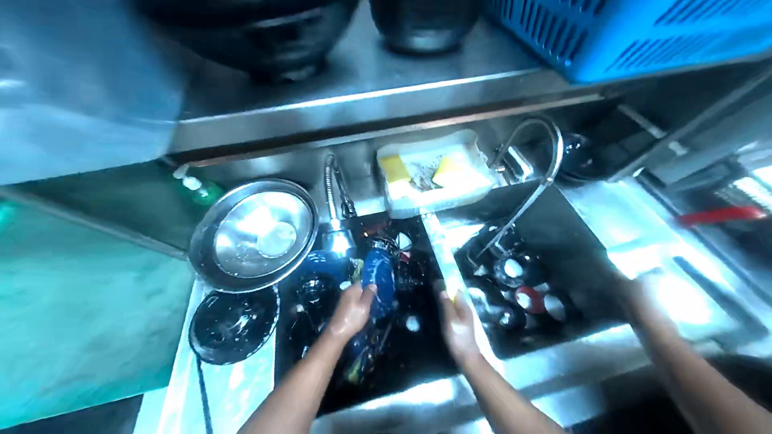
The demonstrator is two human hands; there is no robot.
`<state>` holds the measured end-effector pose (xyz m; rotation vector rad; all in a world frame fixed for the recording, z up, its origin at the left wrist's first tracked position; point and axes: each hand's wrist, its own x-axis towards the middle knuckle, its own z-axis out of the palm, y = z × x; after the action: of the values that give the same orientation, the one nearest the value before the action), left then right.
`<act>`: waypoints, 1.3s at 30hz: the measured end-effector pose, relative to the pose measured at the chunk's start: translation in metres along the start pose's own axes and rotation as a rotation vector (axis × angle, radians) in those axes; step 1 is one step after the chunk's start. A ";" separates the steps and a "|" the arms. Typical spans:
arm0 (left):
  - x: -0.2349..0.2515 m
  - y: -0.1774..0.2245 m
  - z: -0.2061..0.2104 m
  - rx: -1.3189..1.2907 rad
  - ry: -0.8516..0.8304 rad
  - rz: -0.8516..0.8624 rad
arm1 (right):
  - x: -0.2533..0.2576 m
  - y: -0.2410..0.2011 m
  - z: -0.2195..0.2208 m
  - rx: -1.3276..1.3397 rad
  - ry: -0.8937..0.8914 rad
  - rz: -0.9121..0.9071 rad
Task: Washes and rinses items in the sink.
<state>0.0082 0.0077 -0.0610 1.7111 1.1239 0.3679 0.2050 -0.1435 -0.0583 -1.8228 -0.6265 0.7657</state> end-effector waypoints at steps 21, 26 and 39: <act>0.008 0.044 -0.030 -1.071 0.219 -0.336 | 0.000 -0.120 0.123 -0.270 -0.171 -0.164; 0.018 0.045 -0.037 -1.263 0.334 -0.254 | -0.017 -0.100 0.140 -0.498 -0.515 -0.231; 0.013 0.060 -0.022 -0.896 0.504 -0.066 | 0.055 -0.088 0.171 -0.304 -0.282 -0.437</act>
<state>0.0299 0.0280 -0.0030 0.7975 1.1067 1.1126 0.1073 0.0297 -0.0361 -1.7633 -1.3359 0.6565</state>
